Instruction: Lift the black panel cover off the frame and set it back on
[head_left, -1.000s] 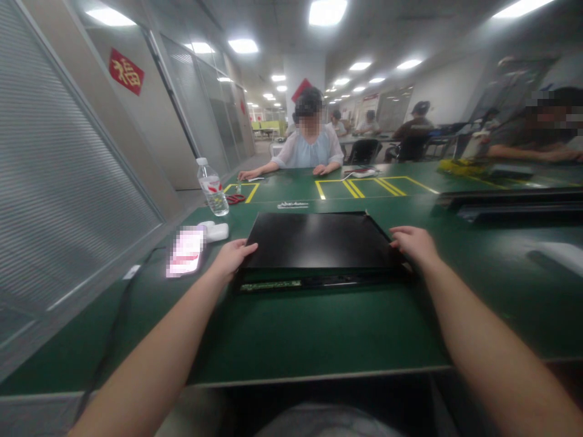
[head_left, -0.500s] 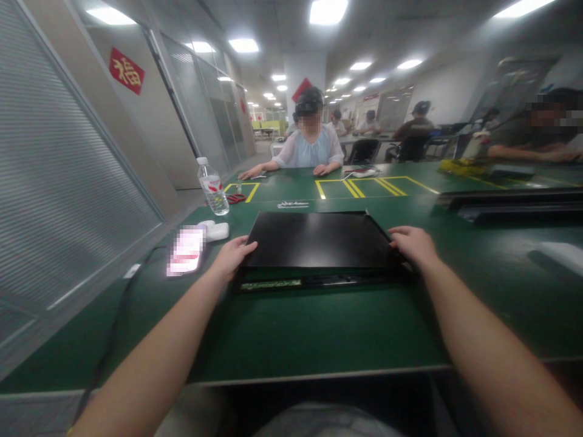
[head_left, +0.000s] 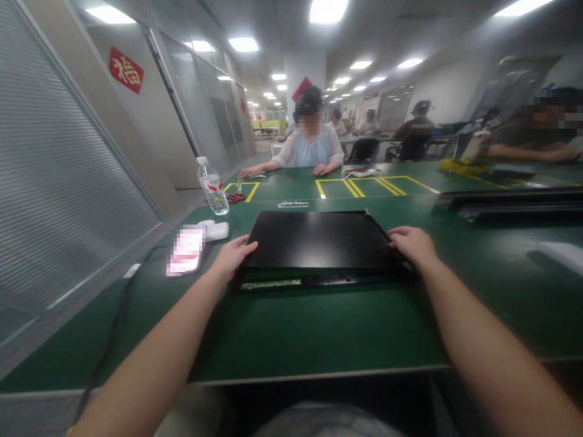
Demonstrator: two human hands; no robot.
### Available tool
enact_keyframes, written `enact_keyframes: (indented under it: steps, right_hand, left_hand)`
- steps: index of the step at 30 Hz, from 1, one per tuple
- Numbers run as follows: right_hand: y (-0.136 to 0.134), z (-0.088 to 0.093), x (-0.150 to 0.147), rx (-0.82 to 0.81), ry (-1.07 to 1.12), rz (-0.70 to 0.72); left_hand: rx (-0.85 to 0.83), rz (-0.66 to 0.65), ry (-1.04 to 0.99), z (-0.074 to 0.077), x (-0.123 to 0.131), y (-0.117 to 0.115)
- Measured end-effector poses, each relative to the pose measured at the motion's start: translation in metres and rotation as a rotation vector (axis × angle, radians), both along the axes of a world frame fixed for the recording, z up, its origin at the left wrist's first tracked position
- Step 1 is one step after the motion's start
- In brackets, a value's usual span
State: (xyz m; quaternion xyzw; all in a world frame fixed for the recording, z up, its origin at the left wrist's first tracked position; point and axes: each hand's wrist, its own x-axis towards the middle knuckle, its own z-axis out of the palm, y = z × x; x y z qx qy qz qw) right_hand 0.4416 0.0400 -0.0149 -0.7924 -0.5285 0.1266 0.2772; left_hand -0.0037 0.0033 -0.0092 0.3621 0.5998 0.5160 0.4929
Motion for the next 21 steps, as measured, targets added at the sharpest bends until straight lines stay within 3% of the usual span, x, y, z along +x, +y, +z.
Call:
enact_keyframes:
  steps: [21]
  right_hand:
    - [0.0015,-0.0027,0.0014,-0.002,-0.037,0.012]
  left_hand:
    - [0.021,-0.009,0.034,0.0001,-0.0004,-0.0003]
